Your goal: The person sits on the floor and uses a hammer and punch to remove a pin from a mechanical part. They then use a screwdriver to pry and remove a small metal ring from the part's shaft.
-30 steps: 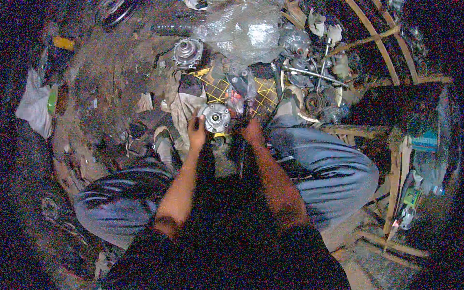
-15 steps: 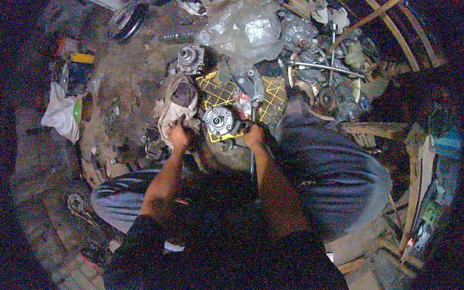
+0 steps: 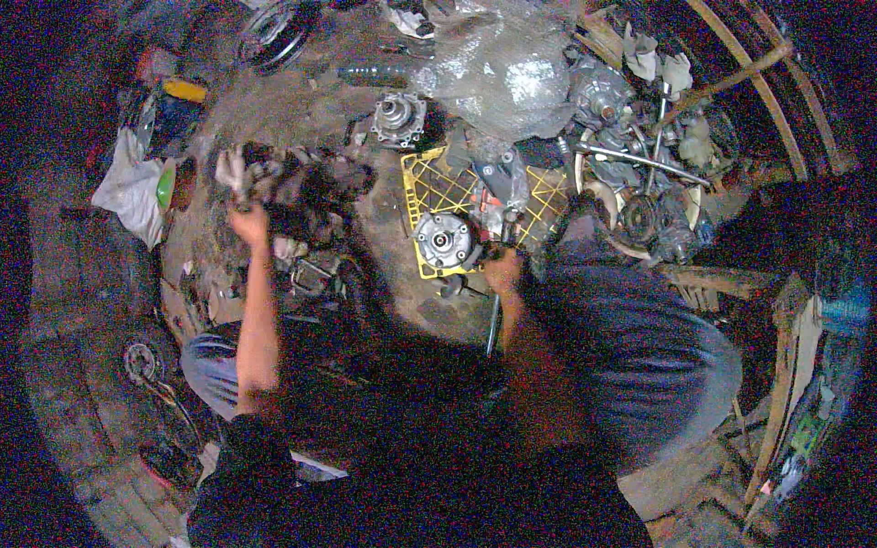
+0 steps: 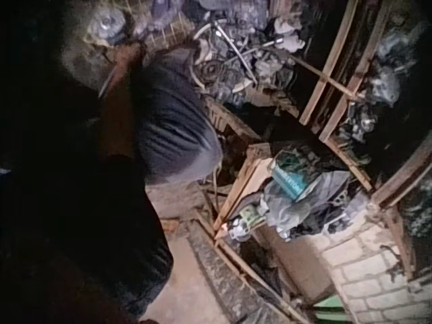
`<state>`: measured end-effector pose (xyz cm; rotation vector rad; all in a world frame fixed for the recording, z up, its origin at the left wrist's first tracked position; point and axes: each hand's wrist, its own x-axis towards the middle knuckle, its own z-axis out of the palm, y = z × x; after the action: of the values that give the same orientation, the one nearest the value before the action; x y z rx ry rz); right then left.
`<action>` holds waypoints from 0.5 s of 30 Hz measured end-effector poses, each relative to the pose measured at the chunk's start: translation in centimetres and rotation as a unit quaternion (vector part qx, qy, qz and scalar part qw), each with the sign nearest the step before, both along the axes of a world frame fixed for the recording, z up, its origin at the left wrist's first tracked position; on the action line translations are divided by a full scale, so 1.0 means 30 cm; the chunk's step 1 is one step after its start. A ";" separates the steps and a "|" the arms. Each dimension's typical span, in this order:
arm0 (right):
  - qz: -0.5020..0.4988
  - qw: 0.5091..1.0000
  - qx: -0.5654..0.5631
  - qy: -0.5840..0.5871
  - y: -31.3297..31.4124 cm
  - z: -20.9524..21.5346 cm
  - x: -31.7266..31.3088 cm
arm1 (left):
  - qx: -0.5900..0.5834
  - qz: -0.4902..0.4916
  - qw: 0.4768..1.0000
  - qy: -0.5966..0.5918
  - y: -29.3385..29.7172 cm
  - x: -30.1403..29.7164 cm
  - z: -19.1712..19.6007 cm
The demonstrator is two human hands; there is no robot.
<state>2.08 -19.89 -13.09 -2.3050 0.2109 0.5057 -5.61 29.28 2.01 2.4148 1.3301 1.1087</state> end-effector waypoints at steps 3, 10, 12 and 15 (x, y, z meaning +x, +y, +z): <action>-0.030 0.999 0.037 -0.012 0.072 0.003 0.028 | -0.102 -0.027 0.994 0.042 -0.127 -0.032 -0.160; 0.006 0.971 0.228 -0.072 0.118 -0.042 0.224 | -0.298 -0.192 0.931 0.088 -0.559 0.104 -0.373; -0.014 0.961 0.270 -0.047 0.133 -0.025 0.258 | -0.322 -0.249 0.898 0.166 -0.625 0.151 -0.389; -0.120 0.909 0.391 0.082 0.210 0.032 0.274 | -0.385 -0.261 0.862 0.201 -0.640 0.182 -0.492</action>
<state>10.29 -13.59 -12.12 -1.4316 0.3033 0.5339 -0.17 10.07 -12.76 2.1744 0.8459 -0.0906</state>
